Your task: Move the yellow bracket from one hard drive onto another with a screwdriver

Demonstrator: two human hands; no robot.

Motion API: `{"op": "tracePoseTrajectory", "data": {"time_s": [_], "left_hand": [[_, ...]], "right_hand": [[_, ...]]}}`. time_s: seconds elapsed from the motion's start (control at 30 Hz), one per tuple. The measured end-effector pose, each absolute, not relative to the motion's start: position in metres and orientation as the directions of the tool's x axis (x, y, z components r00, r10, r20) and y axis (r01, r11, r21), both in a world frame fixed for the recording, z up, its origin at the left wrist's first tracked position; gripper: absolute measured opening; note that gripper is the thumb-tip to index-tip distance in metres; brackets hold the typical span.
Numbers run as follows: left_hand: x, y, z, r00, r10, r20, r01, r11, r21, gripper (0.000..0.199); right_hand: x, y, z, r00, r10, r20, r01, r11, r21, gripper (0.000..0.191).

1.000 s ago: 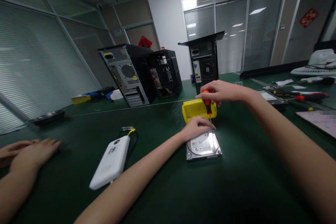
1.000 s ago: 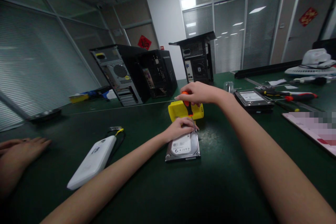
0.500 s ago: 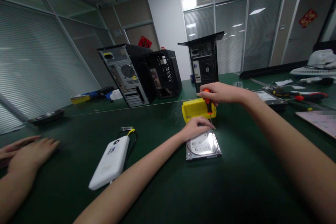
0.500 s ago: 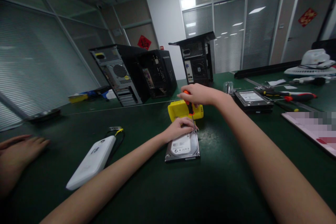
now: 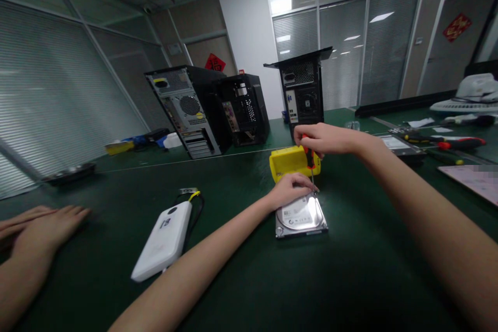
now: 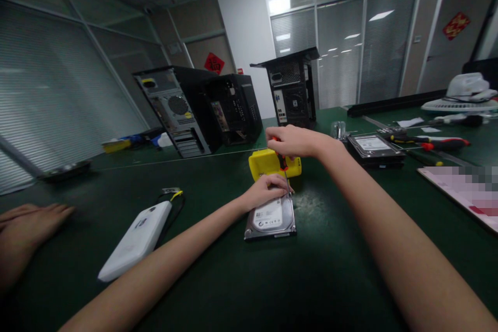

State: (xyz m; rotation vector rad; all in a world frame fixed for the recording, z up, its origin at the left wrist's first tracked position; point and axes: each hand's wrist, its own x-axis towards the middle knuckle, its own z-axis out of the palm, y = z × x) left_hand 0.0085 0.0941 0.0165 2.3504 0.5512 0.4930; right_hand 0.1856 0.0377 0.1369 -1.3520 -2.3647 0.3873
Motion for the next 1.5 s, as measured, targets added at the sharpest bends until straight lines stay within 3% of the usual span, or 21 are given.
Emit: {"op": "tracePoseTrajectory", "data": {"time_s": [0.67, 1.2, 1.5], "left_hand": [[0.0076, 0.0919, 0.0185, 0.841, 0.506, 0.191, 0.252, -0.679, 0.690, 0.019], [0.0086, 0.0910, 0.0197, 0.834, 0.512, 0.206, 0.259, -0.692, 0.674, 0.019], [0.0073, 0.0934, 0.0173, 0.840, 0.489, 0.234, 0.218, -0.701, 0.679, 0.018]], "right_hand": [[0.1865, 0.0375, 0.1383, -0.453, 0.874, 0.176, 0.788, 0.485, -0.380, 0.032], [0.1823, 0.0312, 0.1434, -0.426, 0.897, 0.115, 0.746, 0.420, -0.517, 0.035], [0.1848, 0.0371, 0.1410, -0.438, 0.886, 0.153, 0.727, 0.449, -0.520, 0.043]]}}
